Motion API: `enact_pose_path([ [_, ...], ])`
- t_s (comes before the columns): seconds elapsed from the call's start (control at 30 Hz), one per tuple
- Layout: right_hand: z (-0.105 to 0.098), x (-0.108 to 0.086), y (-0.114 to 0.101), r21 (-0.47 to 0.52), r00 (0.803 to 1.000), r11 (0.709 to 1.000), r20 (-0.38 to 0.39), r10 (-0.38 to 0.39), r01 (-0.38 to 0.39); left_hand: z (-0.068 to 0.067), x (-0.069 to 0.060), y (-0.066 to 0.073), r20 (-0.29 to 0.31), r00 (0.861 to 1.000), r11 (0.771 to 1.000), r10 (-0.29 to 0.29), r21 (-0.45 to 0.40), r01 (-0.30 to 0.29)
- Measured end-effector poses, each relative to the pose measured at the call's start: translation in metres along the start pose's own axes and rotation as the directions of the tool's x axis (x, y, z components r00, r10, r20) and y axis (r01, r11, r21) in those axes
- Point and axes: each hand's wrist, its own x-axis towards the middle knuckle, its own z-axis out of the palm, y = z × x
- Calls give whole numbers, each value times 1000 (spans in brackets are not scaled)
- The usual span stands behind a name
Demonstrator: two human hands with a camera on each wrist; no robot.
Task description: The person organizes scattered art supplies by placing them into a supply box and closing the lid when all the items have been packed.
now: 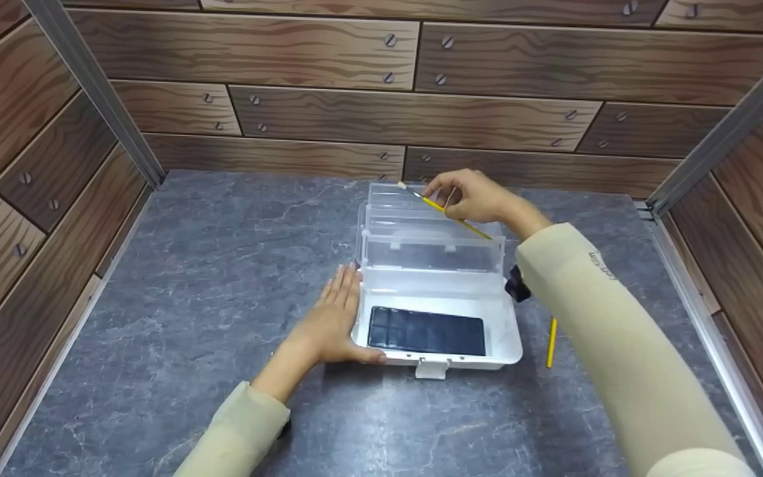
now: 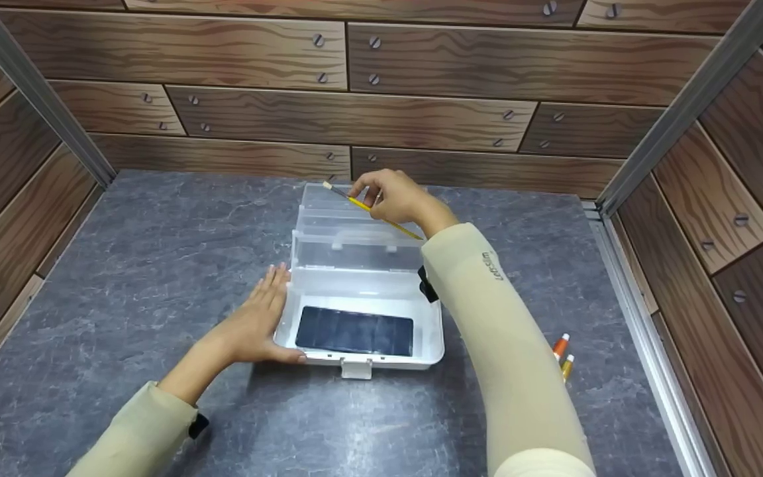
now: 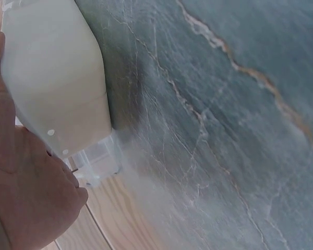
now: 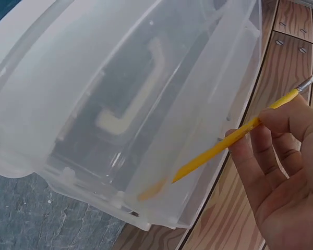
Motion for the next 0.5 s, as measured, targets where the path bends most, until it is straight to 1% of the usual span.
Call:
enact_pose_path([
  [0.1, 4, 0, 1, -15, 1000, 1000, 19, 1, -1, -1, 0, -1, 6, 1000, 1000, -1, 3, 1],
  [0.3, 10, 0, 3, -32, 999, 999, 32, -1, 2, -2, -1, 0, 7, 1000, 1000, -4, 1, 4],
  [0.5, 15, -1, 5, -11, 998, 1000, 68, 2, -1, -1, -1, 2, 0, 1000, 1000, -9, 1, 9],
])
